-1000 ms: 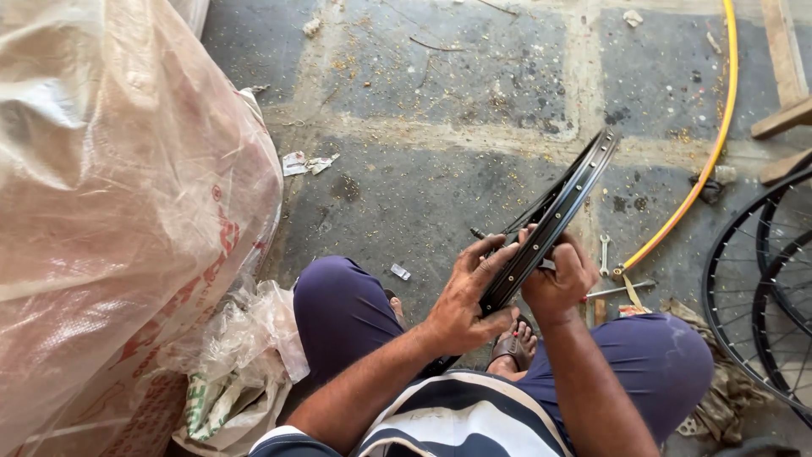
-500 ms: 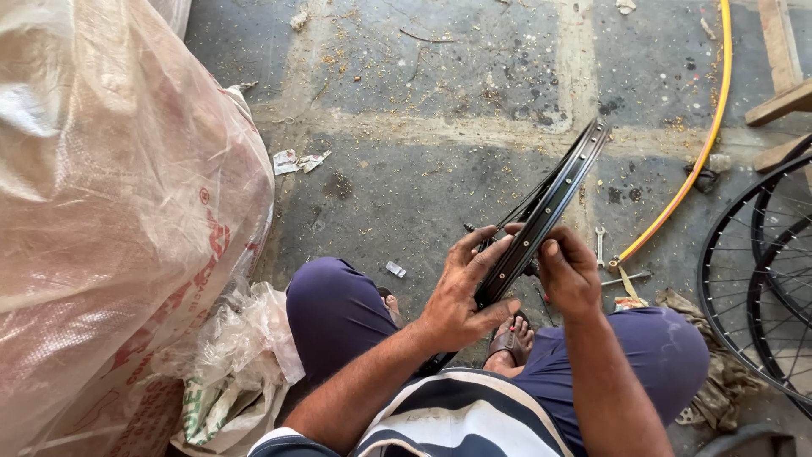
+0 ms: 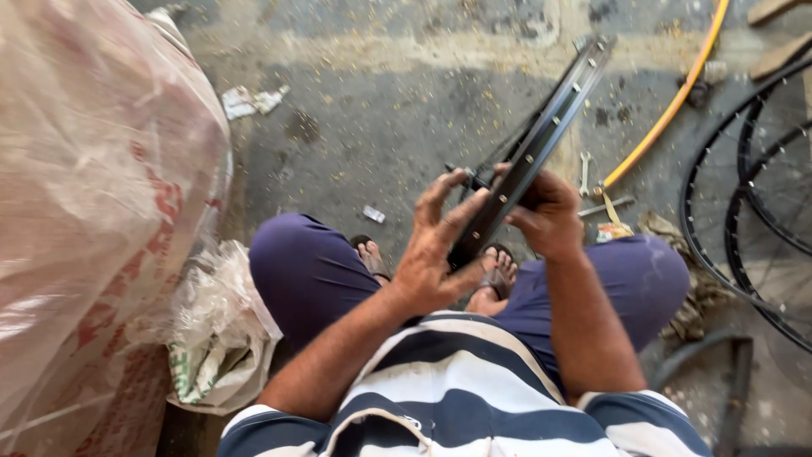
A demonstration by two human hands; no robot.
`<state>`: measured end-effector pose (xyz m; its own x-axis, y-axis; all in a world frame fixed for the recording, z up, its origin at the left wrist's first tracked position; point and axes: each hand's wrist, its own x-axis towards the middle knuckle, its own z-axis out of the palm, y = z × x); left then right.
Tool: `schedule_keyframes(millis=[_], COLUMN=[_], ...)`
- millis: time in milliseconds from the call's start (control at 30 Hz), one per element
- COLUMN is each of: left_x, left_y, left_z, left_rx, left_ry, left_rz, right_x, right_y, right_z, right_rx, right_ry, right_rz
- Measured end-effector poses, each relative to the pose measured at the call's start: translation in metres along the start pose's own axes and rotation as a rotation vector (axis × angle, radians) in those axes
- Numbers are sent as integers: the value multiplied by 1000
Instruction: The person sits on the floor and repeatedly wipes the rim of a bicycle wheel with a small white cloth. They rotate the wheel to access different sections of the rim, continuing the wiping motion throughout the clip.
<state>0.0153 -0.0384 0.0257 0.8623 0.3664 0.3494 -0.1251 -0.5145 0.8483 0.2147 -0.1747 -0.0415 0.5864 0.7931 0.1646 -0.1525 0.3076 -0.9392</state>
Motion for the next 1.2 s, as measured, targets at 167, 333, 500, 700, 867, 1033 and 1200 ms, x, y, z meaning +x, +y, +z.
schedule_keyframes(millis=[167, 333, 500, 700, 867, 1033, 1200], left_x=[1, 0, -5, -3, -2, 23, 68], left_y=[-2, -2, -4, -5, -2, 4, 8], left_z=[0, 0, -3, 1, -3, -11, -12], left_rx=[47, 60, 7, 28, 21, 39, -28], left_ry=[19, 25, 6, 11, -6, -6, -83], left_rz=[10, 40, 18, 22, 7, 38, -14], right_x=[-6, 16, 34, 10, 0, -4, 1], right_y=[22, -22, -66, -12, 0, -11, -3], right_z=[48, 69, 26, 43, 56, 41, 30], right_rx=[-606, -515, 187, -665, -844, -147, 115], right_ry=[240, 222, -349, 276, 395, 90, 140], right_rz=[-272, -123, 354, -307, -557, -251, -110])
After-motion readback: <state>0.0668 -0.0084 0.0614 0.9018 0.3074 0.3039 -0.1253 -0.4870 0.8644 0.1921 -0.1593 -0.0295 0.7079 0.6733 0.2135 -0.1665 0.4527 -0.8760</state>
